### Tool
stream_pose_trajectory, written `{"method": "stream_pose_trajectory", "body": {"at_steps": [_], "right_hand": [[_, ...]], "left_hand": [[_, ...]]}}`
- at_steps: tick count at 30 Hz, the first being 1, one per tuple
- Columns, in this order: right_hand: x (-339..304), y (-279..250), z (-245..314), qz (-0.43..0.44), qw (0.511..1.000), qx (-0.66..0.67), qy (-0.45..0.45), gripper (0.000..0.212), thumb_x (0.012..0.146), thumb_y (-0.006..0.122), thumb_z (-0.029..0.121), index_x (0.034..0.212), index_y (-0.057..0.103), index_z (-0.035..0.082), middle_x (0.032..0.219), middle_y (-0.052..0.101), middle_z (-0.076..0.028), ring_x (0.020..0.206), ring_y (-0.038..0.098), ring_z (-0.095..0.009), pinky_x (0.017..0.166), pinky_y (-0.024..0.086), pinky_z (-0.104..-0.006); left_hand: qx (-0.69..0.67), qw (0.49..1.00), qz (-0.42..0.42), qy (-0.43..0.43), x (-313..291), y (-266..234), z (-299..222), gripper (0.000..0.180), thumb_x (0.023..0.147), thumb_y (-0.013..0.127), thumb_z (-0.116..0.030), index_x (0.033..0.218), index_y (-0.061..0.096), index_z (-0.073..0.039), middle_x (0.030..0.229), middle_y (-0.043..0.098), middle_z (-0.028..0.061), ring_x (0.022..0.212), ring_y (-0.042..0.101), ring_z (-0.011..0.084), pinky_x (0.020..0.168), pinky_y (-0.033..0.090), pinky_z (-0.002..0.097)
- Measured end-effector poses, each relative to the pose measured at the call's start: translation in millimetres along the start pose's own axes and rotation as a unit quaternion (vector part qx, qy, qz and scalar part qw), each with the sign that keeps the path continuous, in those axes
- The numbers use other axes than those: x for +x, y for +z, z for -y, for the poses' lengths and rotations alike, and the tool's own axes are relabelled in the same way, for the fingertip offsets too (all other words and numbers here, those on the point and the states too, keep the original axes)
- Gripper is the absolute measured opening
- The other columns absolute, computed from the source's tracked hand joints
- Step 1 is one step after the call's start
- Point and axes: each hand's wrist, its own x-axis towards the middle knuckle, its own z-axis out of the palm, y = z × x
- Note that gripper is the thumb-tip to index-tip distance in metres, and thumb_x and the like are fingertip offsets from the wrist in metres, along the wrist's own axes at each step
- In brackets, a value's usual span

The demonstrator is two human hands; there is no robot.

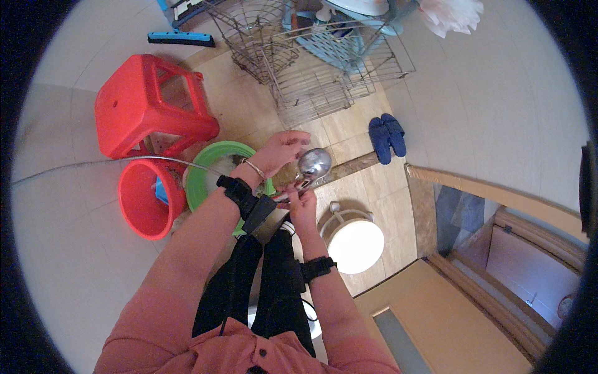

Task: The person scrubs a metal dish rack with a sponge while sitting on the floor, then rinses it with a handheld shower head. Afterward, they wash their hands at a sink, dry them with a cloth, and walk to a dining table where they place a phone and pick up a glass.

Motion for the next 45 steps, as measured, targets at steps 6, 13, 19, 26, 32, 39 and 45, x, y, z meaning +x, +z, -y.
{"method": "stream_pose_trajectory", "body": {"at_steps": [6, 13, 19, 26, 32, 39, 45], "right_hand": [[-5, 10, 7, 0.033, 0.997, -0.067, -0.019, 0.016, 0.091, 0.053, 0.015, 0.098, 0.047, 0.001, 0.087, 0.062, -0.011, 0.069, 0.061, -0.016, 0.055, 0.055, -0.0284], [23, 7, 46, -0.005, 0.997, -0.013, -0.081, 0.019, 0.092, 0.052, 0.017, 0.100, 0.050, 0.001, 0.087, 0.063, -0.011, 0.069, 0.063, -0.016, 0.054, 0.055, -0.0279], [20, 29, 75, -0.016, 0.994, -0.063, -0.086, 0.018, 0.091, 0.053, 0.016, 0.091, 0.052, -0.002, 0.083, 0.062, -0.011, 0.069, 0.062, -0.015, 0.051, 0.056, -0.0269], [10, 63, 94, 0.006, 0.973, -0.150, -0.174, 0.026, 0.093, 0.050, 0.024, 0.093, 0.056, -0.001, 0.077, 0.062, -0.007, 0.064, 0.057, -0.010, 0.053, 0.047, -0.0231], [18, 74, 120, 0.024, 0.977, -0.113, -0.181, 0.058, 0.096, 0.027, 0.050, 0.101, 0.055, 0.000, 0.090, 0.064, -0.011, 0.074, 0.063, -0.017, 0.058, 0.051, -0.0270], [78, 86, 143, 0.035, 0.997, 0.058, -0.047, 0.026, 0.091, 0.050, 0.012, 0.112, 0.050, -0.002, 0.102, 0.059, -0.014, 0.089, 0.060, -0.026, 0.077, 0.053, -0.0338], [105, 97, 154, 0.182, 0.955, 0.222, 0.075, 0.029, 0.091, 0.048, 0.016, 0.107, 0.053, -0.006, 0.105, 0.058, -0.018, 0.100, 0.057, -0.031, 0.093, 0.047, -0.0413]], "left_hand": [[0.063, 0.997, 0.053, 0.003, 0, -4, -14, 0.033, 0.088, 0.057, -0.016, 0.117, 0.056, -0.001, 0.105, 0.062, 0.0033, 0.093, 0.057, 0.0117, 0.084, 0.046, 0.0253], [0.125, 0.989, -0.019, 0.076, -16, -10, -11, 0.027, 0.090, 0.053, -0.016, 0.113, 0.060, -0.002, 0.098, 0.064, 0.0025, 0.087, 0.055, 0.0086, 0.077, 0.046, 0.0245], [0.305, 0.939, 0.040, 0.155, -63, -14, -5, 0.046, 0.083, 0.059, -0.016, 0.125, 0.046, -0.003, 0.119, 0.056, 0.0126, 0.111, 0.053, 0.0216, 0.096, 0.040, 0.0334], [0.493, 0.847, -0.088, 0.175, -93, -10, -2, 0.055, 0.079, 0.061, -0.016, 0.126, 0.038, 0.000, 0.119, 0.052, 0.0212, 0.109, 0.050, 0.0381, 0.091, 0.041, 0.0399], [0.370, 0.889, -0.110, 0.246, -121, -29, -21, 0.048, 0.080, 0.062, -0.020, 0.120, 0.044, 0.001, 0.105, 0.057, 0.0215, 0.096, 0.056, 0.0395, 0.080, 0.045, 0.0417], [0.337, 0.915, -0.065, 0.212, -136, -58, -49, 0.042, 0.083, 0.059, -0.019, 0.117, 0.046, 0.000, 0.096, 0.058, 0.0203, 0.088, 0.057, 0.0354, 0.078, 0.045, 0.0387], [0.309, 0.914, -0.040, 0.260, -156, -72, -52, 0.032, 0.081, 0.057, -0.007, 0.110, 0.046, 0.001, 0.091, 0.056, 0.0208, 0.084, 0.057, 0.0340, 0.074, 0.045, 0.0377]]}}
